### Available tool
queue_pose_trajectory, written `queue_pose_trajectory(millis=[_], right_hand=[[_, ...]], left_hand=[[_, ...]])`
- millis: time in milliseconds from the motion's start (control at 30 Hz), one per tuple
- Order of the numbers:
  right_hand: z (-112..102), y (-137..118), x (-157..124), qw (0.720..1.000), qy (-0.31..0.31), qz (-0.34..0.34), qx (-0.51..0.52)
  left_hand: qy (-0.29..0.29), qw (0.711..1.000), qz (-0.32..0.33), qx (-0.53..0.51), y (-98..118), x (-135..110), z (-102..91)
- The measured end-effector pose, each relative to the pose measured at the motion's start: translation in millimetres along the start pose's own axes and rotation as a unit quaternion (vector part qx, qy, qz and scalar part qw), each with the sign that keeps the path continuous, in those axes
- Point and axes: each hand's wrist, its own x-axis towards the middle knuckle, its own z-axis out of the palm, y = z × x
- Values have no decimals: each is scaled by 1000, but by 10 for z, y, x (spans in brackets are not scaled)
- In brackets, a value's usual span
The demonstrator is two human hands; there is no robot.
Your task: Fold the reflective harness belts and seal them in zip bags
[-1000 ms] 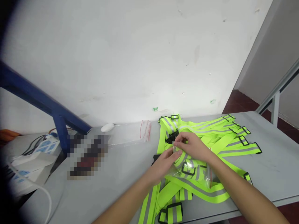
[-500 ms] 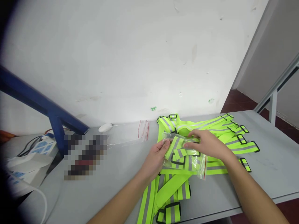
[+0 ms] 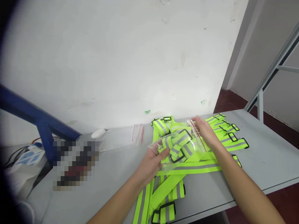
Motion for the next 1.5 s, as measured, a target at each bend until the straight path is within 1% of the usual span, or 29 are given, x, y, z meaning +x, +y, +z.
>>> queue_pose_trajectory(millis=[67, 100, 133, 167, 233, 333, 400, 467, 500, 567, 633, 667, 700, 733, 767, 800, 833, 867, 900, 967, 1067, 1167, 1233, 1300, 1367, 1433, 1467, 1500], right_hand=[[-25, -24, -40, 993, -111, 29, 0], [-16, -31, -63, 987, -156, 42, -3], [7, -32, -84, 981, -187, 57, -5], [40, -28, -103, 976, -205, 73, -2], [113, -4, -125, 974, -209, 88, 17], [186, 48, -130, 976, -200, 80, 43], [193, 67, -126, 974, -203, 79, 57], [169, 60, -112, 974, -199, 89, 66], [144, 48, -100, 974, -191, 97, 71], [62, 13, -65, 978, -154, 115, 83], [-63, -14, -26, 983, -90, 126, 103], [-135, -18, -12, 984, -51, 125, 115], [-210, -15, -6, 984, -10, 123, 129], [-281, -3, -10, 982, 7, 123, 141], [-346, 15, -25, 982, 23, 122, 145], [-402, 38, -49, 982, 44, 116, 143], [-446, 63, -80, 982, 52, 117, 137], [-480, 88, -113, 983, 54, 118, 130], [-502, 109, -143, 983, 55, 120, 127], [-515, 134, -171, 983, 51, 127, 119], [-453, 129, -81, 985, 44, 132, 98], [-285, 130, 133, 995, 1, 97, 33], [-134, 155, 274, 996, -13, 57, -72], [10, 195, 368, 992, 10, 37, -117], [123, 235, 408, 986, 60, 12, -155], [212, 269, 413, 970, 103, -38, -218], [254, 285, 413, 953, 106, -78, -272], [298, 303, 418, 928, 92, -121, -340]], left_hand=[[34, 999, 22, -23, -10, 22, -15], [42, 998, 36, -34, -10, 33, -20], [45, 997, 50, -44, -7, 43, -21], [42, 996, 62, -51, -2, 52, -20], [37, 995, 75, -58, 12, 62, -12], [41, 995, 73, -50, 46, 55, -9], [40, 997, 62, -36, 86, 42, -22], [54, 996, 69, -7, 147, 50, -49], [71, 993, 89, 12, 185, 72, -64], [117, 977, 168, 54, 274, 166, -92], [135, 947, 265, 120, 361, 330, -106], [120, 928, 303, 179, 395, 430, -107], [76, 903, 319, 277, 416, 534, -106], [19, 866, 318, 385, 422, 634, -104], [-34, 818, 305, 487, 412, 724, -102], [-56, 771, 286, 566, 386, 797, -102], [-62, 740, 255, 619, 346, 848, -104], [-67, 727, 222, 647, 294, 874, -108], [-68, 723, 199, 659, 235, 875, -113], [-77, 729, 171, 659, 113, 805, -121], [-81, 739, 162, 649, -33, 579, -124], [-77, 745, 163, 642, -111, 326, -128], [-76, 749, 164, 638, -137, 188, -146], [-74, 752, 164, 634, -154, 85, -181], [-71, 758, 163, 627, -166, 20, -229], [-68, 764, 165, 620, -169, -4, -282], [-69, 767, 166, 617, -165, 0, -306], [-70, 768, 167, 615, -157, 13, -327]])
